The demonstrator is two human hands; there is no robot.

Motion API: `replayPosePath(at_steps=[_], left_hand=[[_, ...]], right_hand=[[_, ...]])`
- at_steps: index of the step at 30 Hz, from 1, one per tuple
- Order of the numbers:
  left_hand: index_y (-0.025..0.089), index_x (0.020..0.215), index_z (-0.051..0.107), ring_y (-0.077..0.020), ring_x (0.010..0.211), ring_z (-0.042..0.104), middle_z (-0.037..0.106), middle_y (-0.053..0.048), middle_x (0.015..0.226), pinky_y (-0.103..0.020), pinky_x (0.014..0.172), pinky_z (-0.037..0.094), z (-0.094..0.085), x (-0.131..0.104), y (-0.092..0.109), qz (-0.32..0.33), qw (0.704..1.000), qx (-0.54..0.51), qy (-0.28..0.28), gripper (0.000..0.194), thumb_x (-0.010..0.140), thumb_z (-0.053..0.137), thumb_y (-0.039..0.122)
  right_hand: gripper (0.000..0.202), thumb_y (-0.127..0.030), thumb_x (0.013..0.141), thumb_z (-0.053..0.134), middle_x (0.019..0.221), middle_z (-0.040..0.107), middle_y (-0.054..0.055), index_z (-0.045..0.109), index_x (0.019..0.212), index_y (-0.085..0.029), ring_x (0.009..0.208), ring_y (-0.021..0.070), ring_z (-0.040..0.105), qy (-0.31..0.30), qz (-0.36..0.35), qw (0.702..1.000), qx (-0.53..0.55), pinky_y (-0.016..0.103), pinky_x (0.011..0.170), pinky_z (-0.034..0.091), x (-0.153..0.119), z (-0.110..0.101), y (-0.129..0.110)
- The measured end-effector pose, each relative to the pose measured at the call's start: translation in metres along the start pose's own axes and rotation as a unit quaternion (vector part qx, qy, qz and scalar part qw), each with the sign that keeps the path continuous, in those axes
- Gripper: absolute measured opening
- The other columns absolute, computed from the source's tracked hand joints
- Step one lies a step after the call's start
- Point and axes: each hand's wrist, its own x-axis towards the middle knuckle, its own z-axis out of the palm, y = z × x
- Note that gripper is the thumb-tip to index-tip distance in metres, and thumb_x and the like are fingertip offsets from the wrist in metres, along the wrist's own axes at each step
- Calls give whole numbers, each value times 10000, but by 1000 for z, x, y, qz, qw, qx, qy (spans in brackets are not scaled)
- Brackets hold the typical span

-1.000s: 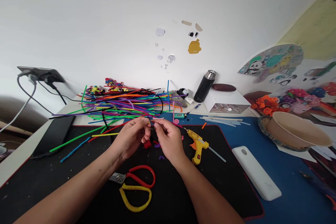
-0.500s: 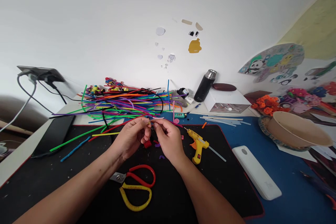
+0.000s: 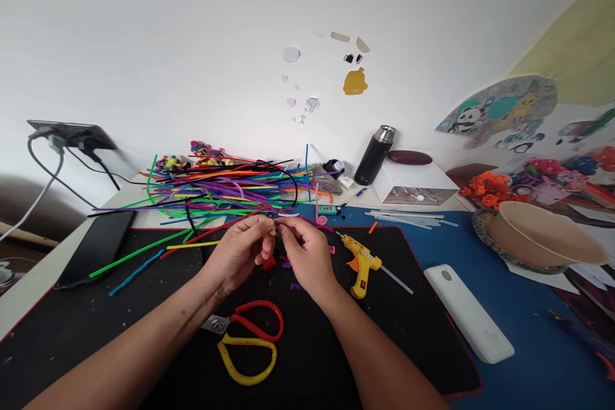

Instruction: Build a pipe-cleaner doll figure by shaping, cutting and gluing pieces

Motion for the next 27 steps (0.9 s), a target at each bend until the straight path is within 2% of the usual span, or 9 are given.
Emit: replayPosePath(at_steps=[5,8,13,19,27], left_hand=[[145,685,729,-96,450,522,614,12,500,-184,407,377,-2,3,-3,-8,1000,-18,18,414,662,987,469],[128,747,768,-107,524,598,688,-16,602,-184,469,463,-3,5,-5,-20,999,-39,20,426,639,1020,453],[110,842,812,-101,566,622,722,-28,669,-168,491,487,-5,6,-6,-32,998,-51,4,456,603,1064,405],[128,830,808,-94,555,619,731,-27,693,-162,483,478,-5,6,-6,-31,999,-41,-1,469,557,1086,391],[176,934,824,-102,539,554,677,13,621,-192,501,439,-10,4,-6,102,988,116,10,436,692,1004,491]], right_hand=[[234,-322,1006,625,996,841,78,829,1059,-221,809,225,749,1,-3,1000,3,326,731,575,0,-1,0],[250,-382,991,662,941,818,76,821,1076,-209,740,203,710,16,4,1000,12,303,664,558,2,-2,3],[402,-530,986,678,639,630,-4,803,1119,-172,519,137,495,36,52,997,52,255,482,398,4,-5,7],[429,-573,955,706,552,501,-57,793,1101,-179,461,118,393,38,67,994,77,260,450,327,5,-5,6],[399,-555,897,761,514,466,-95,752,1021,-176,405,87,357,3,124,978,168,243,410,273,7,-5,-1]])
